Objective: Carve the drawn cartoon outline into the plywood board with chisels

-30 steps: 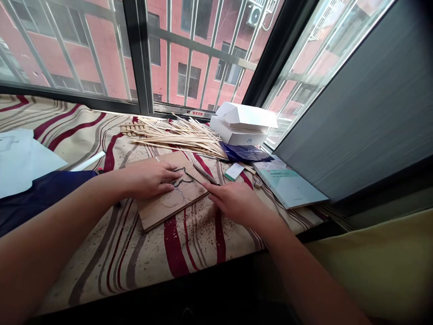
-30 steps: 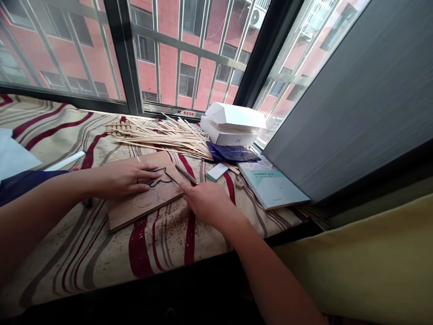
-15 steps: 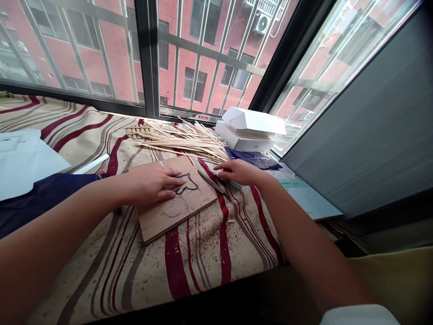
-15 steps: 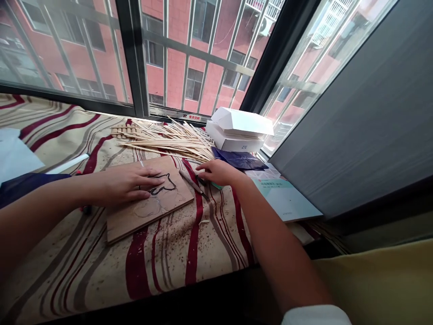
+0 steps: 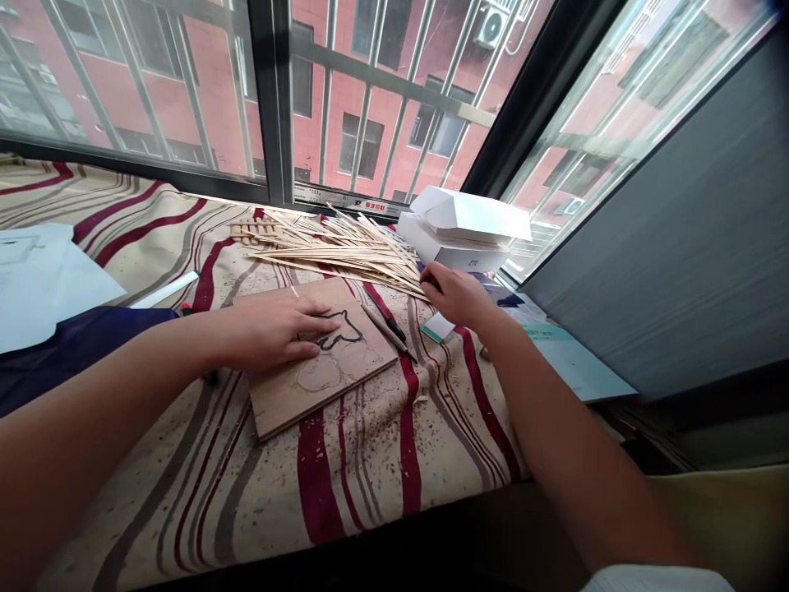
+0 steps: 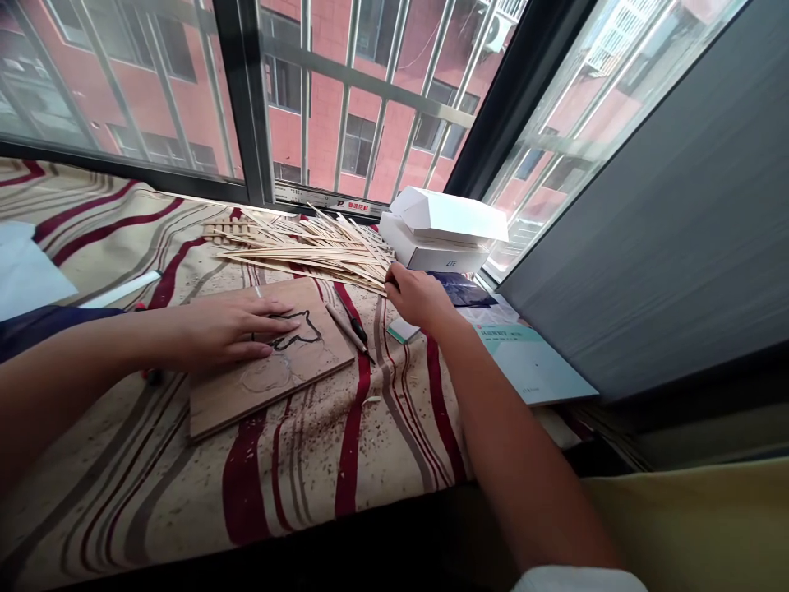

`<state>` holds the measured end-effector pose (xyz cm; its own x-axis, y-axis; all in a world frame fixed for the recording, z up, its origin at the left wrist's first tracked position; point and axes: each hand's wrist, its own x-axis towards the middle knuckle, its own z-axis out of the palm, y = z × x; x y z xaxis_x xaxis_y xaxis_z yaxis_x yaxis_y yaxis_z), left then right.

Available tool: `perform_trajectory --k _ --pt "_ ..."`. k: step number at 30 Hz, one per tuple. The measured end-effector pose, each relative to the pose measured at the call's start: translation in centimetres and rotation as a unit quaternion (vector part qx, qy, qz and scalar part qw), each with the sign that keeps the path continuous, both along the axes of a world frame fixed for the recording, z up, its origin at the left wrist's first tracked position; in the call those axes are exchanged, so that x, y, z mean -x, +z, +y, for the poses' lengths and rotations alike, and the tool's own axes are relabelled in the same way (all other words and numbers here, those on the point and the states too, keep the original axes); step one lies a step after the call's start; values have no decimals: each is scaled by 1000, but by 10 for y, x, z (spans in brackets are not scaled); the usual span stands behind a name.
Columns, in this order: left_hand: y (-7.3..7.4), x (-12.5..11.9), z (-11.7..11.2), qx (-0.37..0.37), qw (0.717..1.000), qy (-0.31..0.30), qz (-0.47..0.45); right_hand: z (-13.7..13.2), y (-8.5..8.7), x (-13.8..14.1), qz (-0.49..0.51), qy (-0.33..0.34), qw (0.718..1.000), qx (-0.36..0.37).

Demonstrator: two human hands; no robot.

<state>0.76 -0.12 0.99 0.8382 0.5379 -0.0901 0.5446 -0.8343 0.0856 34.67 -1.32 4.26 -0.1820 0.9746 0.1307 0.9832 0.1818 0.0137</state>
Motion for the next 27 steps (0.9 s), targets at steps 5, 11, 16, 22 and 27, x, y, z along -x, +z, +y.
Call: perform_trajectory --k 5,11,16,22,27 --pt "0 -1 -1 -9 1000 -6 -16 -78 -5 19 179 93 979 -33" --pt "5 -5 -4 9 1000 8 -8 -135 -37 34 211 95 971 -66" --pt "7 -7 -6 8 1000 21 13 -149 -45 38 195 134 966 -107" --pt "7 -7 -6 4 1000 11 3 -162 -46 43 175 140 965 -140" --pt "8 -9 -7 5 1000 9 5 -161 -49 47 171 127 965 -154"
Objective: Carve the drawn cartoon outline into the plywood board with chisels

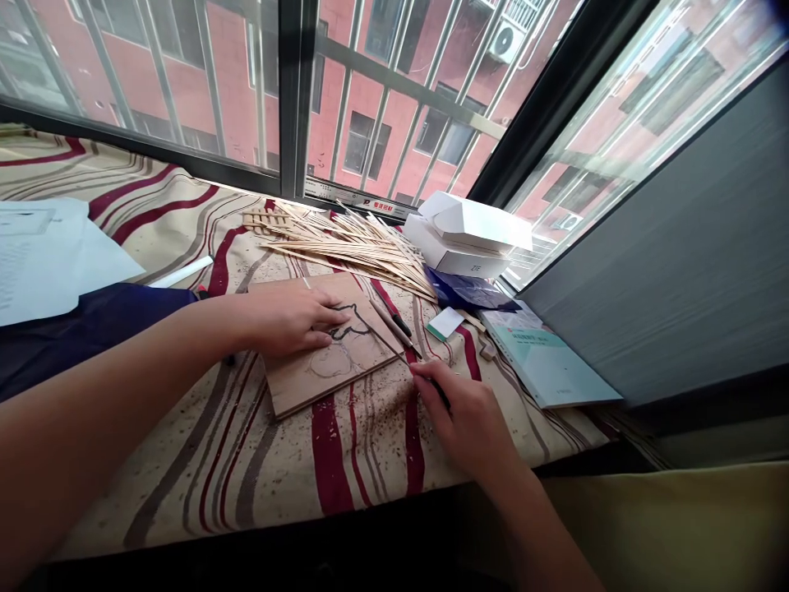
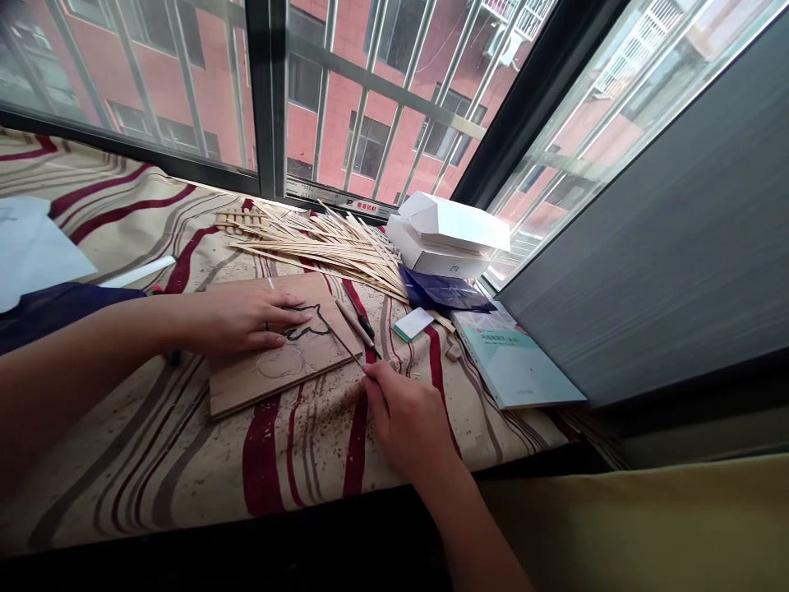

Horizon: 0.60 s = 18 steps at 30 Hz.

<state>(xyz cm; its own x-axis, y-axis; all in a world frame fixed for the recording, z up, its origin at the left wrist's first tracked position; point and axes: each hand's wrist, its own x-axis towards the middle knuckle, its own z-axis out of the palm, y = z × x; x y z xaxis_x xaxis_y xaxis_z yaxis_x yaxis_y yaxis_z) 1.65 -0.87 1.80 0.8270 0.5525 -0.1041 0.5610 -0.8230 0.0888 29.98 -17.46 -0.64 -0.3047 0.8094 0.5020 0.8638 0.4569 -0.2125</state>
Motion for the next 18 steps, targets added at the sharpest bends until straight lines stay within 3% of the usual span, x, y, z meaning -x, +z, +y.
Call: perform_trajectory --k 5,12,18 --pt "-1 0 1 10 1000 2 15 -4 1 1 25 -14 999 31" --pt "-10 8 9 -2 999 -20 -27 -9 5 9 5 -50 996 74" --pt "-9 9 12 12 999 -20 -36 -7 9 13 -30 -63 993 93"
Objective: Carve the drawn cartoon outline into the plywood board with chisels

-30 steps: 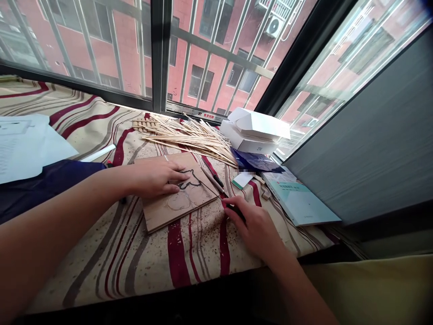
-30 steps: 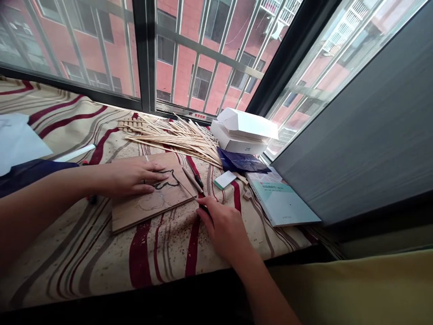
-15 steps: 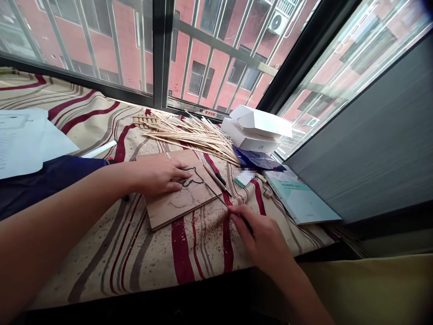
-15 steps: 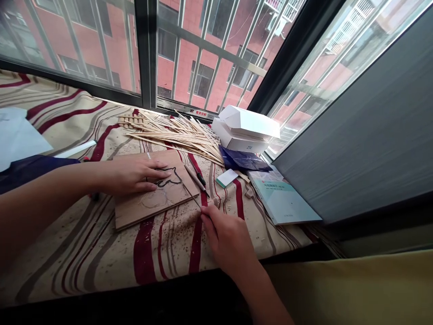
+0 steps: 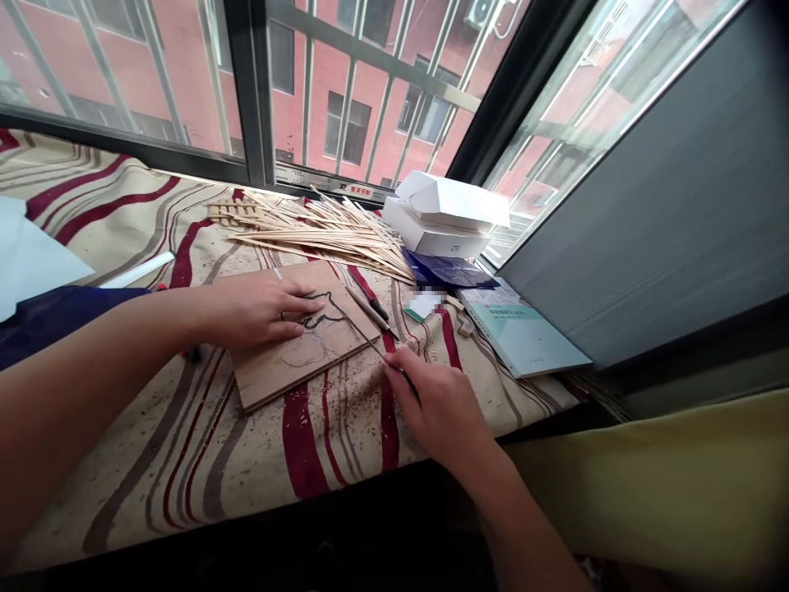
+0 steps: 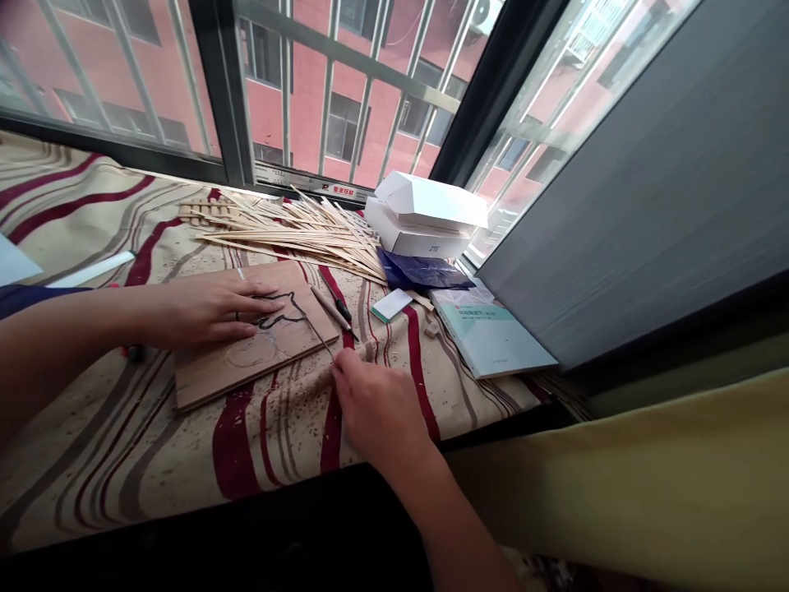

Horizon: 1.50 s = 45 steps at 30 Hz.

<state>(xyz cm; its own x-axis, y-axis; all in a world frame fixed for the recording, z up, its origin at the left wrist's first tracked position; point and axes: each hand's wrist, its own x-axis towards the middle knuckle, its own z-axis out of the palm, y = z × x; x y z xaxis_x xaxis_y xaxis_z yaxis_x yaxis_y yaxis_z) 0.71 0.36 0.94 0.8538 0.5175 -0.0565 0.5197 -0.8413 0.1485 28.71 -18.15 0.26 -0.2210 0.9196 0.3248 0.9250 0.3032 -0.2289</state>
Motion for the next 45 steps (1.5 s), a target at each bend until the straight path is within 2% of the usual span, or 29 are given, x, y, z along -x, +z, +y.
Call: perform_trajectory --k 5,15,18,21,25,32,45 --pt "3 -1 -1 5 1000 -4 26 0 0 0 -4 -25 999 25" --pt "4 -2 -2 -2 999 -1 38 1 7 0 -30 -30 998 40" --pt "5 -2 -2 -1 1000 -3 26 -1 10 -1 -11 -27 999 32" --pt "6 -2 -4 8 1000 -13 7 -3 13 -1 -40 -31 999 13" --pt "6 -2 -5 16 1000 3 18 -3 14 -1 -40 -16 999 -1" --pt "0 1 0 4 1000 -6 -3 -2 16 0 -39 -20 999 13" --pt "5 -2 -3 0 999 10 38 -4 16 -4 -32 -26 999 14"
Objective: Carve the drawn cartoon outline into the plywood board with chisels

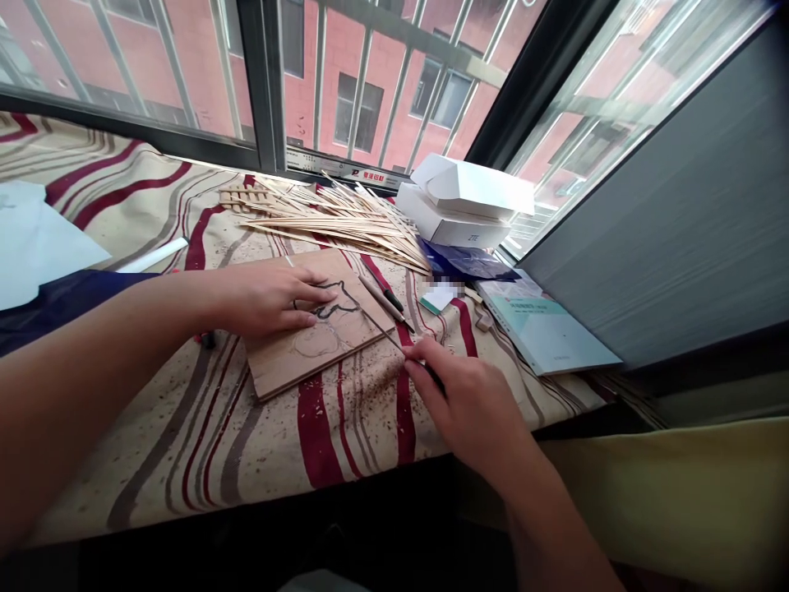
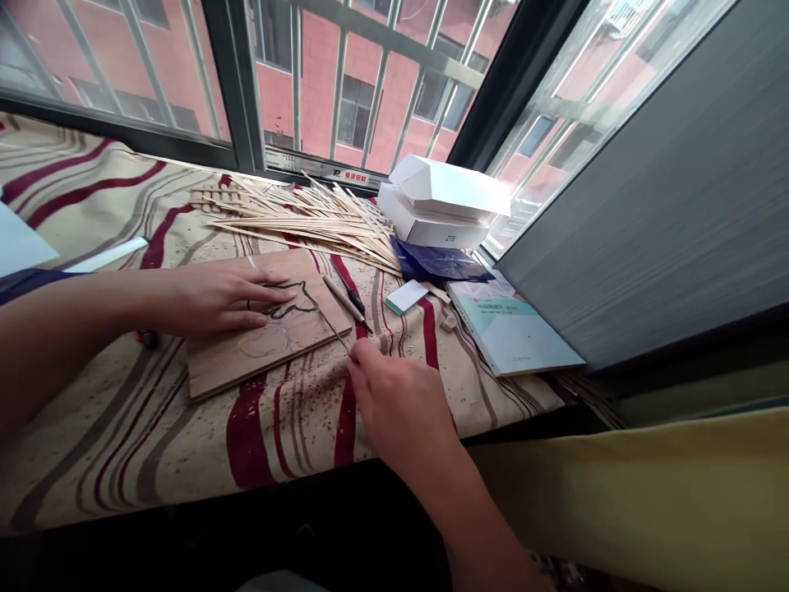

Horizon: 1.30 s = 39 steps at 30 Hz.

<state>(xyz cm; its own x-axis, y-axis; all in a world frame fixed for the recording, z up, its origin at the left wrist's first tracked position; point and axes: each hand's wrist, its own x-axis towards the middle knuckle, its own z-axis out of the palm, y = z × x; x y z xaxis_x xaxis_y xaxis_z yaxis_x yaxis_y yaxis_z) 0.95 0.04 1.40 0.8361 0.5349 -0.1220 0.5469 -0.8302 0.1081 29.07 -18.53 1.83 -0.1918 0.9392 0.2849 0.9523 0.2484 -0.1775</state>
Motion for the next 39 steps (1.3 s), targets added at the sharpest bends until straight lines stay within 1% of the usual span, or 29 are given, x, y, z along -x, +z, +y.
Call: perform_trajectory --k 5,10,13,16,18,21,25,28,31,34,36,37,39 --pt "0 1 0 7 1000 -15 -23 1 2 0 5 -8 1000 4" --pt "-1 2 0 3 999 -14 -33 -1 0 2 1 -1 1000 -4" --pt "-1 1 0 -6 1000 -16 -20 0 1 5 -9 -17 1000 15" --pt "-1 -1 0 -8 1000 1 -4 2 4 7 -1 -17 999 46" --pt "0 -1 0 -5 1000 0 -6 2 5 7 3 -27 998 52" --pt "0 -1 0 -5 1000 -9 -10 2 1 5 -4 -32 998 51" --pt "1 1 0 -5 1000 -15 -15 2 -8 0 44 -10 998 40" --pt "3 0 1 -6 999 -17 -27 5 -14 -3 47 -5 998 30" --pt "1 -8 1 -18 999 17 -49 5 -19 -4 64 5 998 16" --pt "-8 -23 1 -75 990 106 -52 3 -21 -4 63 12 998 0" --pt "-16 -31 0 -92 982 162 -38 4 -21 -5 63 15 998 -2" --pt "-20 -34 0 -89 980 174 -31 6 -21 -5 67 15 998 -3" --pt "-25 -36 1 -79 981 177 -22 9 -21 -6 68 11 998 -6"
